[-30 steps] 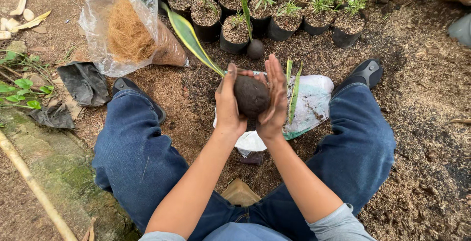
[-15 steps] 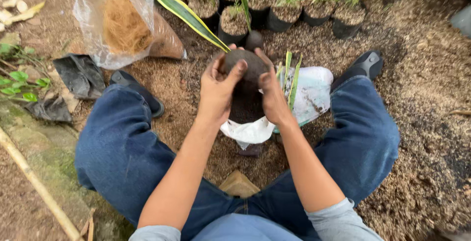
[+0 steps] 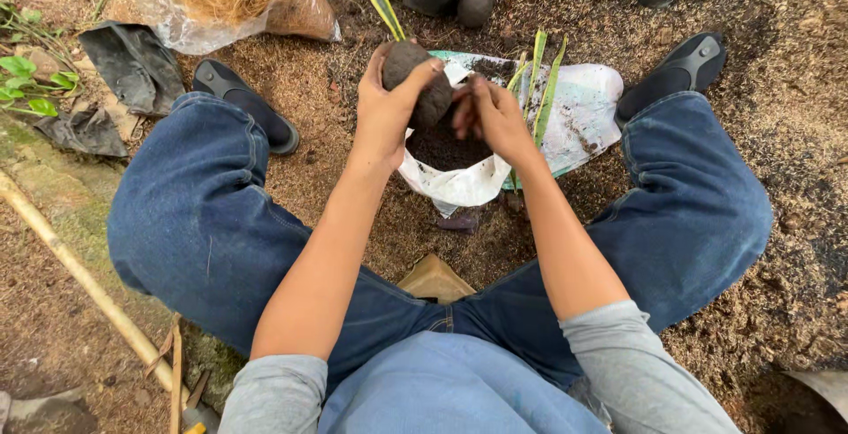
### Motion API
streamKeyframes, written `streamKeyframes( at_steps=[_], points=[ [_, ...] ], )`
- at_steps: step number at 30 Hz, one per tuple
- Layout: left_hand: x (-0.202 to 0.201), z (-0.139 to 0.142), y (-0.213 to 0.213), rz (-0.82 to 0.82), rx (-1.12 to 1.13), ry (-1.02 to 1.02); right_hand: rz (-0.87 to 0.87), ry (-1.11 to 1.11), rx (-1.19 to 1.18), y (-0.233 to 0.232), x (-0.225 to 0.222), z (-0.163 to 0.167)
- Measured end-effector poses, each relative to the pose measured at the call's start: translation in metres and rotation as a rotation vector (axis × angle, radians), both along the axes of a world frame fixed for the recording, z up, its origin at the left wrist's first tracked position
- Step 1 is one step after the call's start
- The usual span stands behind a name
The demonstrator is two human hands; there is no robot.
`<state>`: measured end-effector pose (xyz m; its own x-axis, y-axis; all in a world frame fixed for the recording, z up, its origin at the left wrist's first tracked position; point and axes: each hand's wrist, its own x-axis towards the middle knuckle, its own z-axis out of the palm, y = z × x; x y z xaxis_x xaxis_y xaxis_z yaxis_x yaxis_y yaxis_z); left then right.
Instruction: The person sits on the ground and packs soil around a plant's root ball by hand, repeatedly adding soil from a nearby bag and compressing it to form a firm root ball. The person handles the plant and soil directly without using tools.
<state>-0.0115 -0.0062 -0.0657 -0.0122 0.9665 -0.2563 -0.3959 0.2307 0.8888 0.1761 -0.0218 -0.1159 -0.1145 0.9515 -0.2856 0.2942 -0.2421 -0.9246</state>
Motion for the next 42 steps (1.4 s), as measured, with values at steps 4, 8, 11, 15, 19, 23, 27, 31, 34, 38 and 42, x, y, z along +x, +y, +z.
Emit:
streamKeyframes(
  at_steps=[4, 8, 11, 15, 19, 23, 27, 31, 34, 38, 42],
  points=[
    [-0.010, 0.000, 0.007, 0.097, -0.113, -0.119, -0.193, -0.124, -0.278, 0.002, 0.003, -0.034],
    [-0.015, 0.002, 0.008, 0.130, -0.091, -0.199, 0.232, -0.723, 0.316, -0.014, -0.002, -0.065],
    [-0.014, 0.002, 0.008, 0.105, -0.122, -0.211, 0.267, -1.003, 0.534, -0.022, -0.010, -0.076],
    [-0.008, -0.002, 0.006, 0.084, -0.108, -0.215, 0.315, -1.142, 0.441, -0.025, -0.020, -0.071],
    [-0.003, -0.008, 0.005, 0.086, -0.104, -0.169, 0.365, -1.154, 0.176, -0.025, -0.028, -0.052],
    [0.003, -0.014, 0.002, 0.073, -0.086, -0.152, 0.135, -1.101, 0.552, -0.023, -0.033, -0.041],
    [0.009, -0.019, 0.001, 0.052, -0.067, -0.153, 0.199, -1.060, 0.538, -0.020, -0.036, -0.039],
    [0.011, -0.019, 0.001, 0.030, -0.060, -0.174, 0.222, -1.136, 0.249, -0.019, -0.037, -0.039],
    [0.008, -0.017, 0.001, 0.013, -0.100, -0.197, 0.198, -1.139, 0.192, -0.018, -0.039, -0.037],
    [0.006, -0.015, 0.002, 0.031, -0.097, -0.206, 0.176, -1.193, 0.189, -0.017, -0.040, -0.033],
    [0.008, -0.015, 0.003, 0.023, -0.110, -0.183, 0.197, -1.197, 0.176, -0.018, -0.041, -0.030]
  ],
)
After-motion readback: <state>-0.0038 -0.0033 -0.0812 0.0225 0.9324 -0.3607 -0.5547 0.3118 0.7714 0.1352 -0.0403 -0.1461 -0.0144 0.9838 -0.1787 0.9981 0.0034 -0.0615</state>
